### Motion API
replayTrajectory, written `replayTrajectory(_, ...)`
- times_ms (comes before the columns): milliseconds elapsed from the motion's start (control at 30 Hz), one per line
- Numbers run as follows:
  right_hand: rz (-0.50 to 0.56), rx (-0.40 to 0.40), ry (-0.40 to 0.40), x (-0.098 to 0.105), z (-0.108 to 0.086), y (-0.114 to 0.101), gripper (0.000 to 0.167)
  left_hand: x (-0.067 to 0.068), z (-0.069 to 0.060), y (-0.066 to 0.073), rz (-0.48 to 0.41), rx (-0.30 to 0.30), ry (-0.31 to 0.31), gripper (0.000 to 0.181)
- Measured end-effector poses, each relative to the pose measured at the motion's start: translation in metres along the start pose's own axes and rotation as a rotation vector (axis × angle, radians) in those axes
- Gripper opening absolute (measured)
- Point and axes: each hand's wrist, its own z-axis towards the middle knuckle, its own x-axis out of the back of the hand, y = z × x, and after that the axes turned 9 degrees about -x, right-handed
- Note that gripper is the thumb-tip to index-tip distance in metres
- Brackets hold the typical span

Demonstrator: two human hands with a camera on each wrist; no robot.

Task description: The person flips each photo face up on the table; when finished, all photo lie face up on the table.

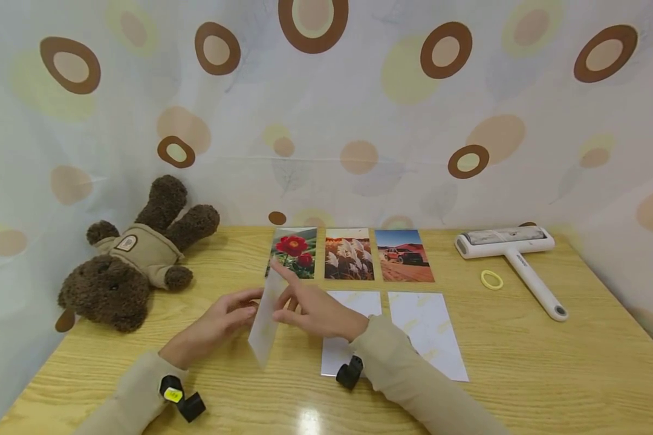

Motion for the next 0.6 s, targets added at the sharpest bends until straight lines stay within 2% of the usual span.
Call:
replayTrajectory(133, 0.009, 0.013, -0.019, 0.001, -0.002, -0.003, 0.079, -0.002, -0.001, 0.001, 0.106, -0.006, -0.025, 0.051)
replayTrajectory(333, -0.023, -0.014, -0.001, 0.004, -0.007, -0.007, 0.076, -0.006, -0.002, -0.002, 0.224, -0.015, -0.059, 0.052)
replayTrajectory(467, -0.012, -0.058, 0.019, 0.005, -0.010, -0.007, 0.060, -0.008, -0.001, -0.004, 0.381, -0.077, -0.073, 0.052)
replayTrajectory(600, -0.015, -0.112, 0.043, 0.005, -0.012, -0.009, 0.039, -0.009, -0.001, -0.005, 0.495, -0.137, -0.067, 0.052)
